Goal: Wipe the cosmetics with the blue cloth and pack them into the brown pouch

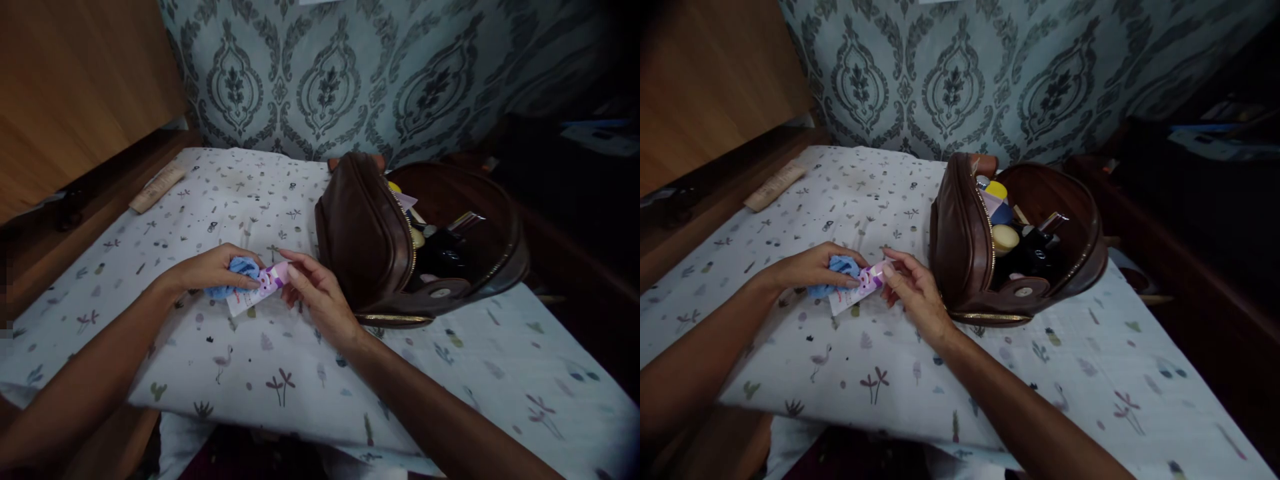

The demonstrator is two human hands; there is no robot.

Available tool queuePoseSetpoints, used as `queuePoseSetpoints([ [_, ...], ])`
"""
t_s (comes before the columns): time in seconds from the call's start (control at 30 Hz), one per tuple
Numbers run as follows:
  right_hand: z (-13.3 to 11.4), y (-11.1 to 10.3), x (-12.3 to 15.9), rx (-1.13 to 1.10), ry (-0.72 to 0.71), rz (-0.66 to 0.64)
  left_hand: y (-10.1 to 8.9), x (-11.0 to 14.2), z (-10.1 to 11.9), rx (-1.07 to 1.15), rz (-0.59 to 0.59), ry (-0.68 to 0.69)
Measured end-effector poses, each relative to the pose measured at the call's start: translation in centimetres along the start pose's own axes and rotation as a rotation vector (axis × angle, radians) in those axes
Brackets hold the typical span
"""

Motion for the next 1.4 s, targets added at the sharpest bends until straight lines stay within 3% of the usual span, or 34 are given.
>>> queuePoseSetpoints([
  [0.4,0.4,-0.2,-0.1,0.117,0.041,0.073,1.0,-0.1,-0.4,0.004,-0.073,0.009],
  [0.63,-0.5,0.1,0.2,0.107,-0.036,0.057,0.7,0.0,-0.1,0.000,-0.053,0.014],
  [0.8,-0.1,0.1,0.1,0.142,0.014,0.052,0.4,0.0,0.0,-0.017,-0.035,0.012],
  [1.03,0.3,-0.3,-0.1,0.029,0.005,0.076,-2.2,0.4,0.6,0.044,0.117,0.064],
  [1.2,-0.2,-1.0,0.3,0.027,-0.056,0.174,-4.2,1.2,-0.4,0.034,0.140,0.009],
  [1.27,-0.3,-1.3,0.5,0.018,-0.066,0.211,-5.3,1.4,-0.2,-0.020,0.281,0.029],
  [1.33,-0.4,-1.3,0.5,-0.007,-0.088,0.223,-6.6,2.2,1.0,-0.156,0.561,0.109],
  [1.4,-0.4,-1.2,0.5,-0.026,-0.101,0.214,-6.3,3.3,3.6,-0.365,0.799,0.279],
])
Point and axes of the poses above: each hand's wrist, its own x-axis away from the middle knuckle, its own y-axis out of the palm, z = x × y, the point moved 9 cm from there along -x, towards the middle knuckle, and after that the axes turned 11 degrees about y, right-handed, at the moved point
